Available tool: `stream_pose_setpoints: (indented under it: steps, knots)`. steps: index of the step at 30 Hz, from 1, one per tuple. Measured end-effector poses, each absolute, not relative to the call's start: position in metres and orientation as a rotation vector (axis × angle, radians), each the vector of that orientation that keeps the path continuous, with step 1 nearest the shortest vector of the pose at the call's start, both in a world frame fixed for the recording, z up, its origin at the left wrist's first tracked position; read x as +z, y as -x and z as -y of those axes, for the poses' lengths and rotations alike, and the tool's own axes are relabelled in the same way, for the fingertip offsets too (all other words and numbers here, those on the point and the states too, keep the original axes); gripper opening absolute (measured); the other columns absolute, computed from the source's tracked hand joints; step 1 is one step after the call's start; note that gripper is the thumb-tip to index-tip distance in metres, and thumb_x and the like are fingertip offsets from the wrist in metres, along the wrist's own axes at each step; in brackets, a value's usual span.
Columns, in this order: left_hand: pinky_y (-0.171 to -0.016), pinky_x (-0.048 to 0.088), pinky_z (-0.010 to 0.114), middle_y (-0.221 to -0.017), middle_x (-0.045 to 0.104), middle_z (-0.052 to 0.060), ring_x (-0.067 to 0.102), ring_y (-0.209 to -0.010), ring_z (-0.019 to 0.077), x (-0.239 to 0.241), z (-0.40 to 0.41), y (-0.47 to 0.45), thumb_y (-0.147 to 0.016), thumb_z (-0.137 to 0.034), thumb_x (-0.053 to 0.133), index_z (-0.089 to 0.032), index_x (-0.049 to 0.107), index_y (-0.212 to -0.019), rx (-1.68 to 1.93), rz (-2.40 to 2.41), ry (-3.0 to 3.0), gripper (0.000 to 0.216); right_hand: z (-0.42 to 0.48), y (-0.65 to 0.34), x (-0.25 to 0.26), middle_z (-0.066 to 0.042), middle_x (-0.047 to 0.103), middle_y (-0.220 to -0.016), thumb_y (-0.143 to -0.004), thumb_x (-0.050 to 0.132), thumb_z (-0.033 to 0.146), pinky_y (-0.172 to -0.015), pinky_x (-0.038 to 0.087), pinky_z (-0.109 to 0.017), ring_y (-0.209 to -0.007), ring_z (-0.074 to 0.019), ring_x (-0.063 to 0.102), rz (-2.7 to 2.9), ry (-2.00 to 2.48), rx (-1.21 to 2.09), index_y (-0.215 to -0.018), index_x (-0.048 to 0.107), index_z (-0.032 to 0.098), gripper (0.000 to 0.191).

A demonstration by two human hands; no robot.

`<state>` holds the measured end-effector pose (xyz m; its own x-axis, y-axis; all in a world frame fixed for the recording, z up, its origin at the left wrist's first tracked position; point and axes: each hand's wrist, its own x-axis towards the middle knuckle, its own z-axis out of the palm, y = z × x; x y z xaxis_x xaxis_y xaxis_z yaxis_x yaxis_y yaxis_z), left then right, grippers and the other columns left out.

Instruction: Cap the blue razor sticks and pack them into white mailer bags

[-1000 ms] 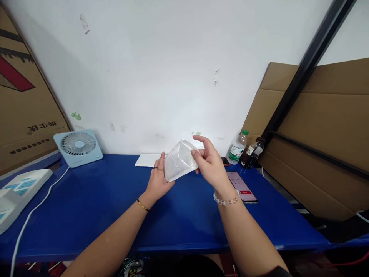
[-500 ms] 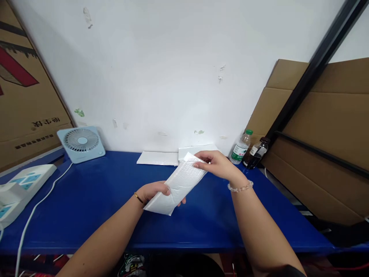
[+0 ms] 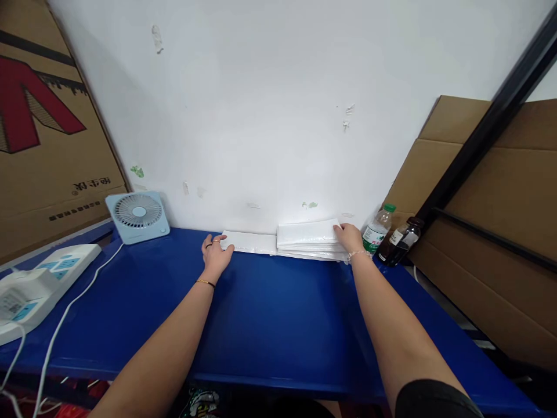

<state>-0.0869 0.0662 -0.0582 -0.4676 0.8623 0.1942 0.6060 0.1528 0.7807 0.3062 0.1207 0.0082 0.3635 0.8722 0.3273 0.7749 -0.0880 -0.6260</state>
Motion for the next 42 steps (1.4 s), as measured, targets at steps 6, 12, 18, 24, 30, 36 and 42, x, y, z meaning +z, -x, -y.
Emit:
stream_pose_setpoints:
  steps: [6, 12, 18, 24, 30, 36, 42]
  knots:
    - [-0.103, 0.024, 0.052, -0.128, 0.054, 0.013, 0.028, -0.133, 0.0335, -0.065, -0.096, 0.110, -0.077, -0.046, 0.055, -0.025, 0.049, -0.115, 1.009, -2.226, -1.408, 0.044, -0.089, -0.286, -0.006, -0.017, 0.052, -0.120, -0.083, 0.048, 0.043, -0.094, 0.035, -0.048, -0.108, -0.0298, 0.049, 1.367, 1.636, -0.255, -0.115, 0.059, 0.015, 0.044]
    - [-0.093, 0.037, 0.048, -0.123, 0.057, 0.016, 0.048, -0.118, 0.0348, -0.065, -0.108, 0.118, -0.076, -0.034, 0.059, -0.021, 0.037, -0.129, 0.919, -2.284, -1.515, 0.060, -0.046, -0.237, -0.023, -0.010, 0.056, -0.104, -0.083, 0.051, 0.031, -0.073, 0.047, -0.036, -0.087, -0.0212, 0.057, 1.554, 1.332, -0.052, -0.102, 0.061, 0.018, 0.025]
    - [-0.090, 0.042, 0.041, -0.115, 0.063, 0.016, 0.055, -0.112, 0.0329, -0.061, -0.111, 0.132, -0.070, -0.024, 0.064, -0.017, 0.040, -0.131, 0.830, -2.160, -1.499, 0.066, -0.016, -0.190, -0.036, -0.008, 0.057, -0.104, -0.081, 0.054, 0.026, -0.047, 0.040, -0.025, -0.077, -0.0175, 0.060, 1.767, 1.203, 0.322, -0.100, 0.061, 0.021, 0.021]
    - [-0.084, 0.047, 0.039, -0.075, 0.067, 0.008, 0.063, -0.097, 0.0340, -0.046, -0.105, 0.155, -0.057, -0.017, 0.073, -0.016, 0.061, -0.071, 0.777, -1.956, -1.324, 0.018, 0.000, -0.183, -0.048, -0.005, 0.060, -0.101, -0.079, 0.059, 0.028, -0.055, 0.044, -0.027, -0.072, -0.0154, 0.058, 1.782, 1.184, 0.566, -0.098, 0.064, 0.023, 0.020]
    - [-0.066, 0.056, 0.026, -0.076, 0.066, 0.003, 0.066, -0.073, 0.0160, -0.027, -0.057, 0.178, -0.069, -0.014, 0.069, -0.014, 0.058, -0.084, 0.985, -1.604, -1.056, 0.018, -0.013, -0.182, -0.061, -0.003, 0.063, -0.100, -0.072, 0.071, 0.030, -0.083, 0.049, -0.032, -0.088, -0.0162, 0.061, 1.222, 1.108, 1.226, -0.105, 0.060, 0.023, 0.036]
    - [-0.059, 0.056, 0.020, -0.078, 0.067, 0.004, 0.066, -0.067, 0.0131, -0.023, -0.031, 0.161, -0.063, -0.012, 0.077, -0.013, 0.060, -0.083, 0.957, -1.234, -0.934, 0.026, -0.013, -0.169, -0.061, -0.003, 0.066, -0.090, -0.077, 0.068, 0.037, -0.074, 0.051, -0.031, -0.079, -0.0166, 0.065, 0.923, 0.735, 1.853, -0.101, 0.058, 0.023, 0.029]
    - [-0.059, 0.058, 0.021, -0.086, 0.067, 0.005, 0.067, -0.071, 0.0146, -0.022, -0.025, 0.150, -0.065, -0.015, 0.077, -0.015, 0.059, -0.096, 0.971, -1.268, -0.972, 0.036, -0.016, -0.190, -0.058, 0.002, 0.061, -0.070, -0.072, 0.071, 0.026, -0.060, 0.047, -0.022, -0.062, -0.0103, 0.059, 0.922, 0.692, 1.854, -0.077, 0.055, 0.019, 0.019]
